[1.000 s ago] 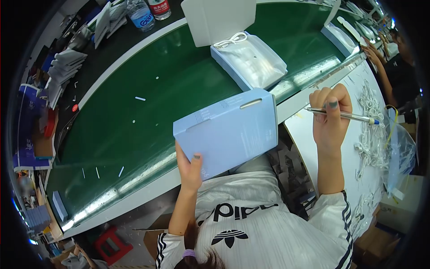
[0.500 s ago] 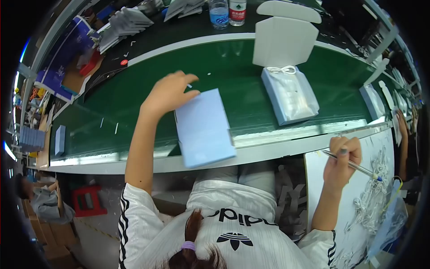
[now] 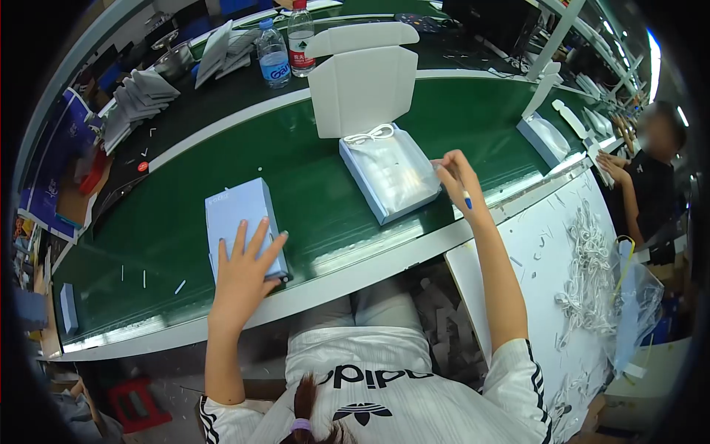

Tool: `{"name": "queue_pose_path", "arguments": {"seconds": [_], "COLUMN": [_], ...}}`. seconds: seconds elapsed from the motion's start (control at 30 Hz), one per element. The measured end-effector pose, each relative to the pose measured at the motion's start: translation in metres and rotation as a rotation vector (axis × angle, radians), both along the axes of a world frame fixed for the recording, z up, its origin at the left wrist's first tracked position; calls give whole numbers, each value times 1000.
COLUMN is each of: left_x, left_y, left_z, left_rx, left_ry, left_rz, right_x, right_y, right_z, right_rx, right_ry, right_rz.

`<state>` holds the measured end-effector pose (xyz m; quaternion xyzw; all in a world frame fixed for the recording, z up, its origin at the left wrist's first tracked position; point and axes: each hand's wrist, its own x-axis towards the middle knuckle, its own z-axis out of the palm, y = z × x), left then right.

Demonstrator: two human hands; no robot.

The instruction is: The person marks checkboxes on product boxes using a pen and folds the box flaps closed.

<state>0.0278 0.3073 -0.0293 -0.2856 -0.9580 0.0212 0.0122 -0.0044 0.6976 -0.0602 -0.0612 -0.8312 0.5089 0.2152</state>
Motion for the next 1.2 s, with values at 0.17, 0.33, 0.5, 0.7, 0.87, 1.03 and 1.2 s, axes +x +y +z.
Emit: {"name": "queue_pose_path", "arguments": {"seconds": [0.17, 0.33, 0.5, 0.7, 0.87, 1.03, 1.2], "left_x": [5, 34, 57, 57, 59, 61, 61], "left_y": [19, 50, 76, 78, 68, 59, 68], "left_z": [21, 8, -11, -12, -11, -16, -8], "left_rx": [187, 483, 648, 635, 681, 739, 700], "left_ry": [101, 12, -118, -167, -114, -134, -92], "left_rz": [-13, -106, -157, -149, -121, -72, -103], "right_x": [-19, -27, -27, -29, -2, 22, 29], "right_y": [-5, -17, -32, -40, -36, -50, -62], "right_z": [7, 14, -2, -15, 19, -5, 15], "right_rx": [239, 469, 691, 891, 830, 868, 782], "right_ry": [-120, 169, 144, 290, 39, 332, 22], "right_rz": [52, 153, 231, 141, 236, 96, 107]}}
